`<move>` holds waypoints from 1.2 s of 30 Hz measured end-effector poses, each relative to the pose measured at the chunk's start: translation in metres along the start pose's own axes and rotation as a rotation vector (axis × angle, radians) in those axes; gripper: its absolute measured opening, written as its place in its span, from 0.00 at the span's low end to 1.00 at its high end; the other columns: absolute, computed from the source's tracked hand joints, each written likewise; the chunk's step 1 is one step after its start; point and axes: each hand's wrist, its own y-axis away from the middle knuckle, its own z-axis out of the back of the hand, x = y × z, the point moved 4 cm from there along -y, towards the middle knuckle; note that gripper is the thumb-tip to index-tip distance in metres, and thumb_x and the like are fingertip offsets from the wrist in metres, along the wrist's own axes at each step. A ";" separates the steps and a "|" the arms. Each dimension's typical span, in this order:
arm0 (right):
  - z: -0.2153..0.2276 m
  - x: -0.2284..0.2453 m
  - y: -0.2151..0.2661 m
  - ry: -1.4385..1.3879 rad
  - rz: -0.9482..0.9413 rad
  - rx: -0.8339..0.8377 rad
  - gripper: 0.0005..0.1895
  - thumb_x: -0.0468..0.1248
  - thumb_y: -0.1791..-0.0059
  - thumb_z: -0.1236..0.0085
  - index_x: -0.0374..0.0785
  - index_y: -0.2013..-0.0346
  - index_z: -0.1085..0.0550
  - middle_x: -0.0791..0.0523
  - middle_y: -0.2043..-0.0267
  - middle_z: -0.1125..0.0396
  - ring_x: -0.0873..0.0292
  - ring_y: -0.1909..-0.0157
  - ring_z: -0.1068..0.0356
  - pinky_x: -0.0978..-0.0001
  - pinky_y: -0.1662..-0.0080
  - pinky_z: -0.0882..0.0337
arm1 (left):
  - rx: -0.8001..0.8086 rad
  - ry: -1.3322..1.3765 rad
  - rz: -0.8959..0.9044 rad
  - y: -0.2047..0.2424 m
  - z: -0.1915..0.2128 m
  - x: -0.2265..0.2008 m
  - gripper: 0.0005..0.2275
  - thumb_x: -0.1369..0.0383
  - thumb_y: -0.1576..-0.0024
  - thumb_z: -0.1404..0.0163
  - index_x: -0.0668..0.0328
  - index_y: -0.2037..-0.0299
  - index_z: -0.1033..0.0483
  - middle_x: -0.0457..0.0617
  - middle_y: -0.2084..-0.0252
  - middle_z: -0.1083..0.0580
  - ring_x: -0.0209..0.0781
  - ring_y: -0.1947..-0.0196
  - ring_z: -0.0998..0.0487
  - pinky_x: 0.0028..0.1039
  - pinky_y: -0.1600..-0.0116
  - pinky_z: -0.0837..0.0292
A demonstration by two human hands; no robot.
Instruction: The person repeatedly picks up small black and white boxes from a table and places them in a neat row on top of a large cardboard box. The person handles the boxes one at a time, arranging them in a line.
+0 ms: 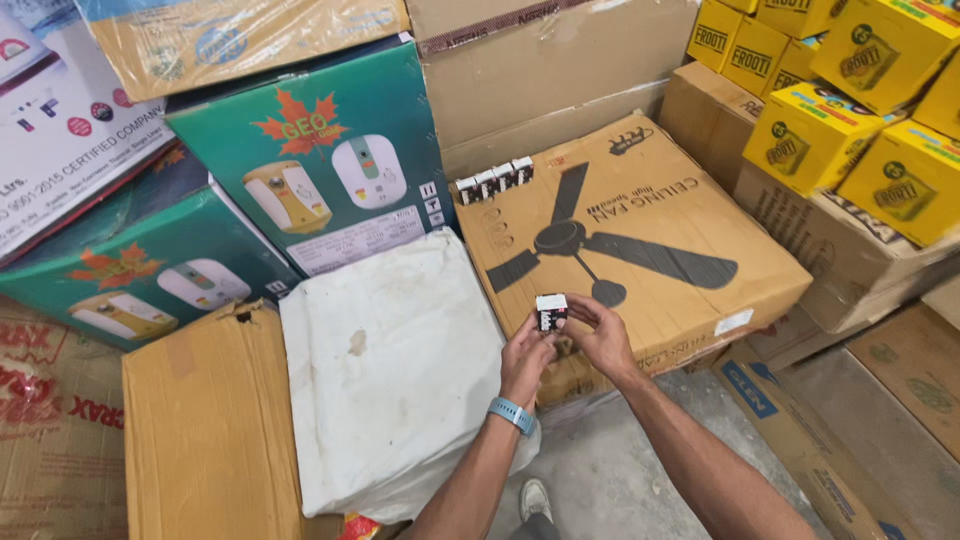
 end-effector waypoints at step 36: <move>-0.150 -0.125 -0.329 -0.096 -0.216 0.363 0.32 0.32 0.48 0.51 0.37 0.28 0.40 0.39 0.32 0.41 0.43 0.28 0.44 0.49 0.30 0.41 | -0.266 -0.371 0.021 -0.316 0.033 -0.081 0.39 0.73 0.48 0.59 0.49 0.22 0.60 0.45 0.57 0.43 0.39 0.56 0.36 0.32 0.51 0.36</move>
